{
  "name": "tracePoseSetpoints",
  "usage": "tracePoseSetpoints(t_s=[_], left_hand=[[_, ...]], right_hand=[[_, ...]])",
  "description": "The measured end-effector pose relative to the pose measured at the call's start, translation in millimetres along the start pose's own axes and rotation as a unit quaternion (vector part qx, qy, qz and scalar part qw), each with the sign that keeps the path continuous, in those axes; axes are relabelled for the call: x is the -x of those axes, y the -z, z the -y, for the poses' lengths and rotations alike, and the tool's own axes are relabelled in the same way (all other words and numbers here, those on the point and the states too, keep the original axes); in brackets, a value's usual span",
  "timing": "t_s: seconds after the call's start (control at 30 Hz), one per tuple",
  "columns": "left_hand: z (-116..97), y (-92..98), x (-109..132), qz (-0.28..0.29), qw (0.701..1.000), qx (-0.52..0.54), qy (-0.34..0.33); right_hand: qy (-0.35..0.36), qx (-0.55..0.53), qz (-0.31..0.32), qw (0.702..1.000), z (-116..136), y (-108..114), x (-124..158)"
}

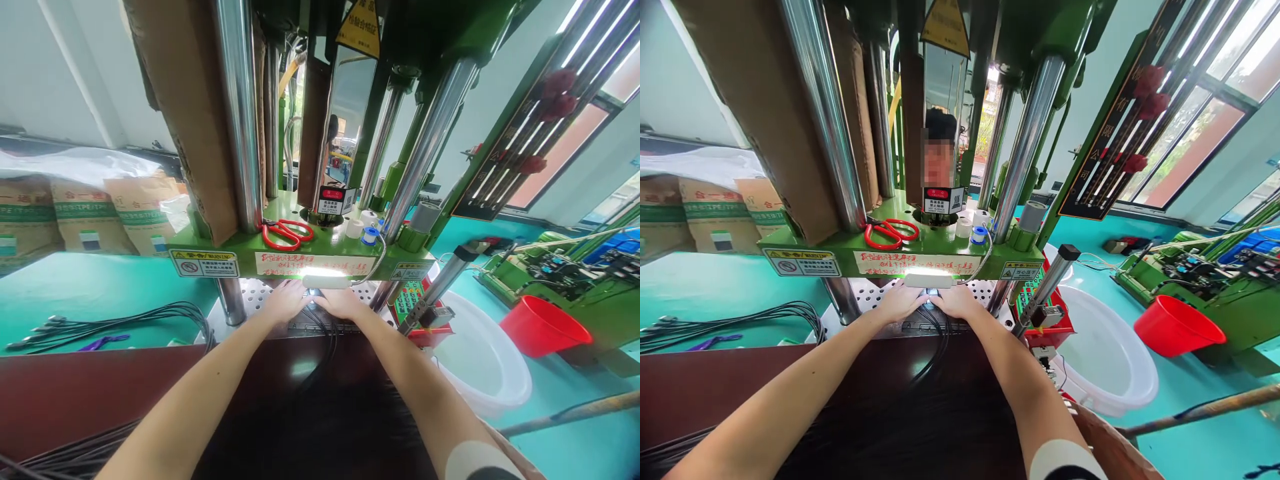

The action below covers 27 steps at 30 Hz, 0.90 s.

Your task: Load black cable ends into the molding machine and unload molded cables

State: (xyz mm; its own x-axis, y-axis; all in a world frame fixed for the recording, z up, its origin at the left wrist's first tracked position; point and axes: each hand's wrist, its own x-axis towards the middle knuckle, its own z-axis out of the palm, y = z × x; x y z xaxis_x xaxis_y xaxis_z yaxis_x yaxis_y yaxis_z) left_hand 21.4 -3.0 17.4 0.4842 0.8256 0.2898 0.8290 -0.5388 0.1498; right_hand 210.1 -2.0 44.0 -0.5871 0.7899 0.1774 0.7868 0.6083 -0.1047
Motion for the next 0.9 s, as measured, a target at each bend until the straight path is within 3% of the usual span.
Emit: tracePoseSetpoints(t_s=[0.27, 0.6, 0.9], left_hand=[[6, -3.7, -9, 0.029, 0.999, 0.016, 0.031], [31, -5.1, 10, 0.052, 0.997, 0.038, 0.040], [23, -5.4, 0, 0.042, 0.995, 0.043, 0.081]], right_hand=[[-0.018, 0.004, 0.001, 1.000, 0, -3, -11], [-0.025, 0.009, 0.008, 1.000, -16, -2, 7], [-0.075, -0.084, -0.007, 0.994, -17, -5, -3]])
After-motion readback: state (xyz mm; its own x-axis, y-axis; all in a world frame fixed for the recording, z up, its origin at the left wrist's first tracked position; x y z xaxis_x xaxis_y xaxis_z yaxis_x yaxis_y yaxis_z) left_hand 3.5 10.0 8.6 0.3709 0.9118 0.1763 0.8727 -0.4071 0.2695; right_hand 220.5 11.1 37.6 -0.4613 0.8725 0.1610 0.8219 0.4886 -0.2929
